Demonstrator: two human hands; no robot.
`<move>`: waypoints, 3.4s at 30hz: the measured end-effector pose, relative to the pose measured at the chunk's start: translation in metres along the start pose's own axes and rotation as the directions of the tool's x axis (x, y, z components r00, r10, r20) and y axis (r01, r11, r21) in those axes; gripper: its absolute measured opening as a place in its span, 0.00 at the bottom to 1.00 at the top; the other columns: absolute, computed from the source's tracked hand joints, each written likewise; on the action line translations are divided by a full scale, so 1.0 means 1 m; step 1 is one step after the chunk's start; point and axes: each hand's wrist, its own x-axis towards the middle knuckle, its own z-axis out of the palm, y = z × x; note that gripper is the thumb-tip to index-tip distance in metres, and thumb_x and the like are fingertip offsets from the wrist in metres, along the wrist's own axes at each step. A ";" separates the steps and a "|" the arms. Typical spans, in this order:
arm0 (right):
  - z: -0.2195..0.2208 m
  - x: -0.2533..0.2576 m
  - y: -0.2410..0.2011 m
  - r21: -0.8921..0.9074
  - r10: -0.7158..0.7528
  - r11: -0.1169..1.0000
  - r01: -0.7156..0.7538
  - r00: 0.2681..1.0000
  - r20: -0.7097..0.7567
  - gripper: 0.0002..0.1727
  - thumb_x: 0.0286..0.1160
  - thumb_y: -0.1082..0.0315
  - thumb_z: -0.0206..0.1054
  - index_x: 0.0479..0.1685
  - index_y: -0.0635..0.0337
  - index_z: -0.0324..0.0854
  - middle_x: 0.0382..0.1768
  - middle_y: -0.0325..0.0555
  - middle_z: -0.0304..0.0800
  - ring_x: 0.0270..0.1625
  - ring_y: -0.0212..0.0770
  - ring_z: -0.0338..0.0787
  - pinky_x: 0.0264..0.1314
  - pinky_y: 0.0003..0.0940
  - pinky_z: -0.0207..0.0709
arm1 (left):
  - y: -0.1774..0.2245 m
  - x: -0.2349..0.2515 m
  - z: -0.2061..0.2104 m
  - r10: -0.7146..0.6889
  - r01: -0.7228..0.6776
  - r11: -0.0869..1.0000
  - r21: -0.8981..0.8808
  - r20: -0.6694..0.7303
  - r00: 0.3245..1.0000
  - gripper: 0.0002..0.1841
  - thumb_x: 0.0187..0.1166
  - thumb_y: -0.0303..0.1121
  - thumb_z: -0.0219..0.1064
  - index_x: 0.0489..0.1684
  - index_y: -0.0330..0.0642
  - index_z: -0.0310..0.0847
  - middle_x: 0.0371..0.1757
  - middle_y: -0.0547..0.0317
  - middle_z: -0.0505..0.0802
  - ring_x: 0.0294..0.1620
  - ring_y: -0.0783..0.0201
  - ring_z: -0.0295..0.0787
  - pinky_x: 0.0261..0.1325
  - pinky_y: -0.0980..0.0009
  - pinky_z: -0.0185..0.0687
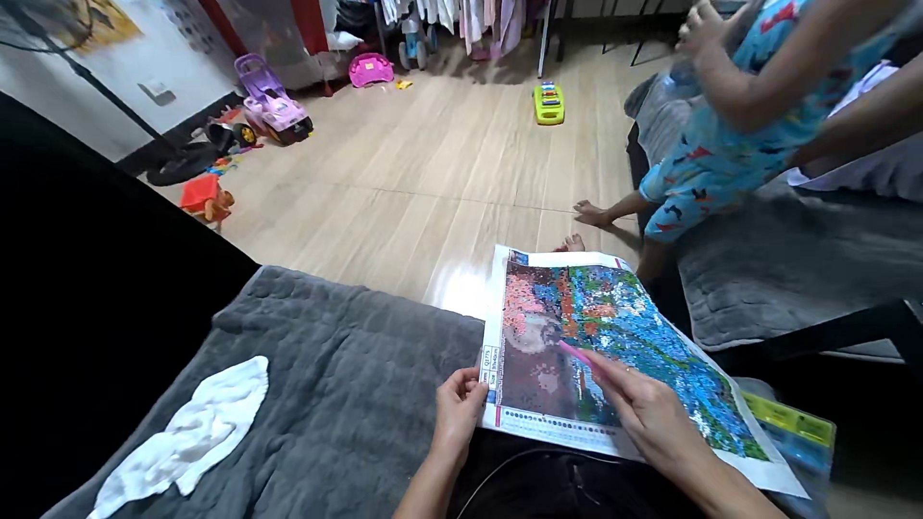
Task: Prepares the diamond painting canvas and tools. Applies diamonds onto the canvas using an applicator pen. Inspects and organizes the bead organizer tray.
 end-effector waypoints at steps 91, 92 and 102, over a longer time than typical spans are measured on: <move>0.037 0.041 0.032 -0.086 -0.561 0.813 0.575 0.815 0.143 0.11 0.58 0.83 0.70 0.27 0.57 0.94 0.34 0.49 0.92 0.53 0.51 0.94 0.73 0.48 0.82 | -0.012 0.000 0.001 0.043 -0.043 0.999 -0.021 -0.002 0.999 0.03 0.77 0.17 0.66 0.43 0.27 0.82 0.31 0.57 0.90 0.29 0.73 0.87 0.39 0.77 0.85; 0.038 0.039 0.032 -0.087 -0.566 0.810 0.580 0.812 0.146 0.11 0.58 0.83 0.70 0.27 0.57 0.94 0.34 0.48 0.92 0.53 0.51 0.94 0.72 0.48 0.82 | -0.012 0.000 0.001 0.043 -0.043 0.999 -0.022 -0.002 0.999 0.04 0.77 0.17 0.66 0.43 0.27 0.82 0.31 0.57 0.90 0.30 0.73 0.87 0.39 0.77 0.85; 0.040 0.041 0.031 -0.063 -0.553 0.824 0.563 0.824 0.121 0.11 0.57 0.84 0.70 0.27 0.57 0.94 0.35 0.49 0.92 0.52 0.50 0.94 0.72 0.47 0.82 | -0.011 0.000 0.002 0.049 -0.049 0.999 -0.011 0.006 0.999 0.05 0.76 0.16 0.66 0.45 0.26 0.82 0.32 0.56 0.90 0.31 0.73 0.88 0.41 0.76 0.85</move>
